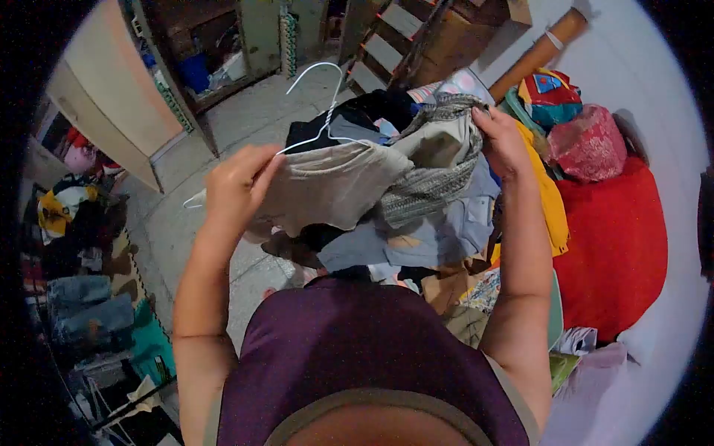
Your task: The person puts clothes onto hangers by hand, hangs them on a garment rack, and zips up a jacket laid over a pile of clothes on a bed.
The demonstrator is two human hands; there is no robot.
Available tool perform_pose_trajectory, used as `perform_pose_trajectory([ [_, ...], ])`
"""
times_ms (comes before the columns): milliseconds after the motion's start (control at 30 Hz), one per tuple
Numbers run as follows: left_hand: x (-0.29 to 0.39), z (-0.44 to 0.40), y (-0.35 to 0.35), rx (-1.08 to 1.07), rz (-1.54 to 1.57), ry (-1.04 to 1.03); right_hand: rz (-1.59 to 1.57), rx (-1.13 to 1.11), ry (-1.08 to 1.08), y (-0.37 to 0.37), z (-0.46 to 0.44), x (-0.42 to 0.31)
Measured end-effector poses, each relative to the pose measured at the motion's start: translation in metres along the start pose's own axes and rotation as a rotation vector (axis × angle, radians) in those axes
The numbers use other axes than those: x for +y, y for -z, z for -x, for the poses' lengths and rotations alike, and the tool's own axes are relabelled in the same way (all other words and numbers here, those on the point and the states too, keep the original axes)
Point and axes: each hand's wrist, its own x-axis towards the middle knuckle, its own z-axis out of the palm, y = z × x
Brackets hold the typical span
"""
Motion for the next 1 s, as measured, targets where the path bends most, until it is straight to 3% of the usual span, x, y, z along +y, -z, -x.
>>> perform_pose_trajectory([
  [100,-0.002,0.004,0.020,0.033,-0.033,0.014,0.115,-0.089,0.032,-0.019,-0.019,0.012],
  [233,-0.016,0.008,0.044,0.073,-0.067,-0.007,0.587,-0.093,0.293,-0.061,-0.045,0.022],
  [367,-0.031,0.014,0.067,0.100,-0.157,0.056,0.804,-0.149,0.260,-0.112,-0.058,0.015],
  [400,-0.038,0.016,0.070,0.128,-0.174,0.077,0.604,-0.164,0.342,-0.126,-0.065,0.025],
  [500,-0.056,0.021,0.083,0.187,-0.226,0.114,0.676,-0.157,0.265,-0.183,-0.064,0.015],
  [633,-0.080,0.028,0.097,0.247,-0.216,0.125,0.672,-0.291,0.325,-0.243,-0.073,0.023],
  [767,-0.095,0.038,0.110,0.267,-0.119,0.134,0.682,-0.554,0.504,-0.310,-0.051,0.017],
  [833,-0.099,0.045,0.120,0.260,-0.080,0.192,0.827,-0.541,0.798,-0.326,-0.044,0.004],
  [933,-0.106,0.057,0.125,0.310,0.050,0.189,0.786,-0.645,0.847,-0.341,-0.044,-0.008],
  [1000,-0.107,0.062,0.122,0.321,0.132,0.210,0.769,-0.696,0.757,-0.352,-0.043,-0.013],
])
